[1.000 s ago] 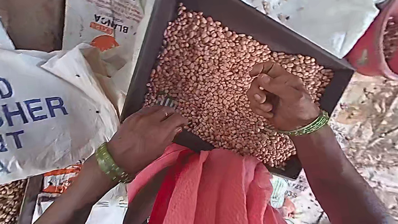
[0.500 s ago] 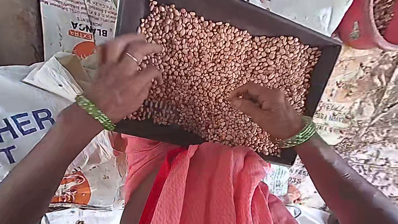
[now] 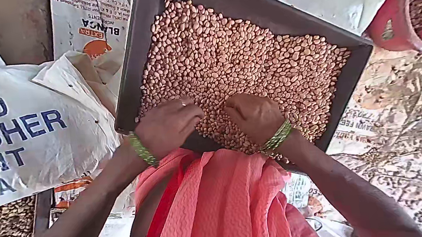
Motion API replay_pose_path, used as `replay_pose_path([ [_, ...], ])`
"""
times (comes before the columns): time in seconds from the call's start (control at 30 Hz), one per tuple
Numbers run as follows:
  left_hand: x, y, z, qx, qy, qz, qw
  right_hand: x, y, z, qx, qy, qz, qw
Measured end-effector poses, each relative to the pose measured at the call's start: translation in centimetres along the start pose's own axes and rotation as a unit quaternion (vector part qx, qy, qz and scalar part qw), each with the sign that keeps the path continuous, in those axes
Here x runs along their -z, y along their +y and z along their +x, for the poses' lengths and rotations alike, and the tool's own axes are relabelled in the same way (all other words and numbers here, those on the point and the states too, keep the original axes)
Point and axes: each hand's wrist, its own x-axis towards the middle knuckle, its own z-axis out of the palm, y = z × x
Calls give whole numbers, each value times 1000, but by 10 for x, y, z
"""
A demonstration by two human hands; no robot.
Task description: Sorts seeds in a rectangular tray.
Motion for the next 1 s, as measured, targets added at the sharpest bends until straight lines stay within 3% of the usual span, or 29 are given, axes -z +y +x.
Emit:
replay_pose_path([
  [0.07, -20, 7, 14, -20, -39, 12, 999, 18, 10, -2, -51, -11, 207, 977],
  [0.13, -38, 9, 22, -44, -65, 36, 996, 35, 22, -12, -70, -41, 480, 873],
  [0.2, -45, 12, 29, -39, -106, 64, 992, 50, 32, -22, -78, -70, 586, 804],
  [0.3, -48, 18, 33, -36, -86, 91, 991, 57, 37, -27, -100, -67, 568, 815],
  [0.4, -37, 26, 36, 33, -151, 93, 984, 47, 29, -27, -146, -54, 507, 848],
  [0.47, -32, 28, 35, 57, -122, 102, 986, 40, 20, -28, -178, -61, 503, 844],
  [0.6, -26, 37, 34, 46, 28, 66, 996, 28, 6, -27, -197, -71, 530, 822],
  [0.67, -24, 48, 40, -4, 108, 0, 994, 22, 3, -25, -208, -52, 580, 786],
  [0.77, -21, 68, 43, -97, 134, -83, 983, 23, 1, -28, -224, -13, 641, 734],
  [0.83, -26, 69, 41, -112, 84, -69, 988, 30, 6, -29, -267, 27, 594, 759],
  [0.9, -30, 63, 43, -93, -73, -45, 992, 39, 16, -32, -280, 69, 555, 781],
  [1.0, -42, 54, 54, -63, -279, -7, 958, 45, 20, -29, -248, 113, 542, 795],
])
